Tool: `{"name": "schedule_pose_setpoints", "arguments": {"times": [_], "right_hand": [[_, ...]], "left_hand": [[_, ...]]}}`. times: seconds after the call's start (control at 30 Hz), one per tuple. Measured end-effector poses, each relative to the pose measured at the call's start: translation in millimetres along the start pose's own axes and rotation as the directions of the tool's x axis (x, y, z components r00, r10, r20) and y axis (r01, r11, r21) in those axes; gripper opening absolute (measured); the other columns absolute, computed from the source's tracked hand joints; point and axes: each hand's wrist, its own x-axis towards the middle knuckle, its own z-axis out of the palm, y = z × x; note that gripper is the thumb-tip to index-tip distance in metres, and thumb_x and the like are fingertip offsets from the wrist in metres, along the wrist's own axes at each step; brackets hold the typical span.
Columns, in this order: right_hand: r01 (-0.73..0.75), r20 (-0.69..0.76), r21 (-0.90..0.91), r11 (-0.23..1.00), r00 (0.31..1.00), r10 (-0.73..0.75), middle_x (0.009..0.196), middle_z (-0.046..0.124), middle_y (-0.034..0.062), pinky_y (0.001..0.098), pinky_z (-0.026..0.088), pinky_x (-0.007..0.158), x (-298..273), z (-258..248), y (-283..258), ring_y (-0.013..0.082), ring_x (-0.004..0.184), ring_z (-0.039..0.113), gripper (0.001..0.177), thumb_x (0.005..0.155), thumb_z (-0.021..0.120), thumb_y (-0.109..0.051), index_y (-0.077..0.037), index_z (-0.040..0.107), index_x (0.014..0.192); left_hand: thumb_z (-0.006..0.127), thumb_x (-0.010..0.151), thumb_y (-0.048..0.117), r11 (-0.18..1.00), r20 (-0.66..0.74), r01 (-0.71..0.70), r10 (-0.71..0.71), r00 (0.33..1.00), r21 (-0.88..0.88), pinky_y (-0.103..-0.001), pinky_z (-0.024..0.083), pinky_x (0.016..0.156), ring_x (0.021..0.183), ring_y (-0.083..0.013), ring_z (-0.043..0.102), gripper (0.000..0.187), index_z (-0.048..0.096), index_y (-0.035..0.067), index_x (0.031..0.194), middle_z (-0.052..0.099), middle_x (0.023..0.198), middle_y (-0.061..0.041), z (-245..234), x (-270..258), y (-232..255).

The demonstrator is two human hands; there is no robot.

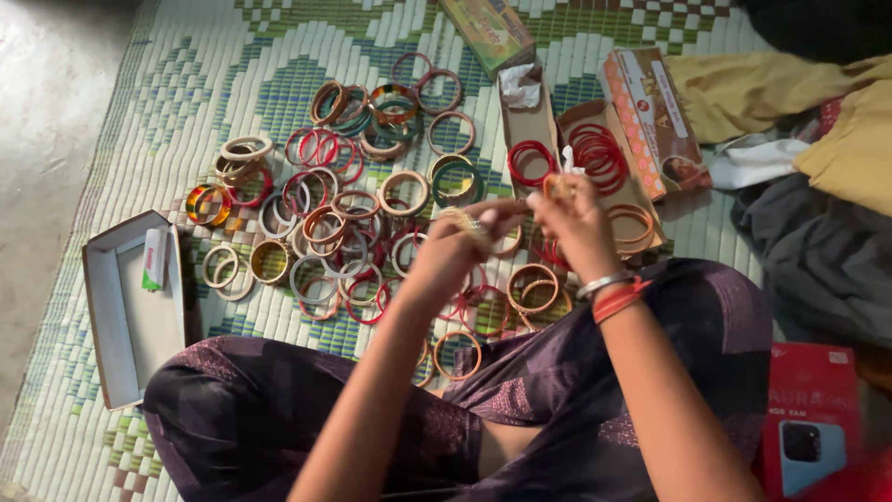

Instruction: The person sits on a mat and handles numerous bangles, picking them up, sliding them onto the wrist, and placing them back down. The person repeatedly tries on different bangles and adjusts them on the wrist.

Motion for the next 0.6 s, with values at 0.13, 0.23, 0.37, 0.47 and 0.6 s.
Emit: {"name": "schedule_pose_setpoints", "arguments": {"times": [0.13, 0.23, 0.37, 0.47, 0.6], "right_hand": [[0.071, 0.127, -0.64, 0.765, 0.992, 0.015, 0.1, 0.065, 0.0143, 0.0373, 0.054, 0.078, -7, 14, 32, 0.0246, 0.086, 0.066, 0.053, 0.084, 0.079, -0.044, -0.011, 0.06, 0.121], [0.045, 0.12, -0.799, 0.6, 0.989, 0.085, 0.118, 0.054, 0.0239, 0.0464, 0.052, 0.085, -14, 31, 51, 0.0379, 0.097, 0.063, 0.061, 0.079, 0.083, -0.048, -0.012, 0.059, 0.122], [0.096, 0.086, -0.879, 0.467, 0.995, -0.044, 0.125, 0.049, 0.0279, 0.0534, 0.049, 0.088, -16, 41, 56, 0.0463, 0.109, 0.057, 0.066, 0.072, 0.087, -0.047, -0.011, 0.06, 0.119], [0.11, 0.071, -0.87, 0.481, 0.993, -0.099, 0.124, 0.05, 0.0269, 0.0531, 0.049, 0.091, -17, 46, 54, 0.0459, 0.11, 0.057, 0.066, 0.072, 0.085, -0.045, -0.011, 0.058, 0.121], [0.069, 0.042, -0.91, 0.41, 0.996, -0.075, 0.123, 0.05, 0.0275, 0.0559, 0.048, 0.089, -21, 55, 48, 0.0477, 0.111, 0.055, 0.07, 0.074, 0.085, -0.045, -0.009, 0.055, 0.126]], "left_hand": [[0.046, 0.079, -0.01, 0.983, -0.323, 0.185, -0.17, 0.931, 0.017, -0.037, 0.06, 0.084, 0.103, -0.0265, 0.076, 0.035, 0.065, -0.009, 0.107, 0.074, 0.113, -0.02, -82, -29, 17], [0.053, 0.085, -0.01, 0.987, -0.406, 0.159, -0.134, 0.904, 0.027, -0.037, 0.062, 0.085, 0.097, -0.0308, 0.075, 0.017, 0.064, -0.017, 0.096, 0.074, 0.11, -0.024, -136, -53, 35], [0.051, 0.088, -0.009, 0.994, -0.438, 0.108, -0.106, 0.892, -0.021, -0.033, 0.057, 0.083, 0.099, -0.0273, 0.073, 0.025, 0.068, -0.014, 0.105, 0.073, 0.106, -0.022, -172, -75, 47], [0.055, 0.086, -0.012, 0.979, -0.316, -0.099, 0.152, 0.936, 0.178, -0.029, 0.056, 0.086, 0.103, -0.0217, 0.069, 0.025, 0.066, -0.016, 0.108, 0.07, 0.113, -0.018, -177, -83, 41], [0.049, 0.085, -0.008, 0.951, -0.375, -0.106, -0.011, 0.927, -0.291, -0.031, 0.055, 0.081, 0.088, -0.0222, 0.067, 0.033, 0.07, -0.013, 0.111, 0.07, 0.098, -0.017, -172, -75, 30]]}}
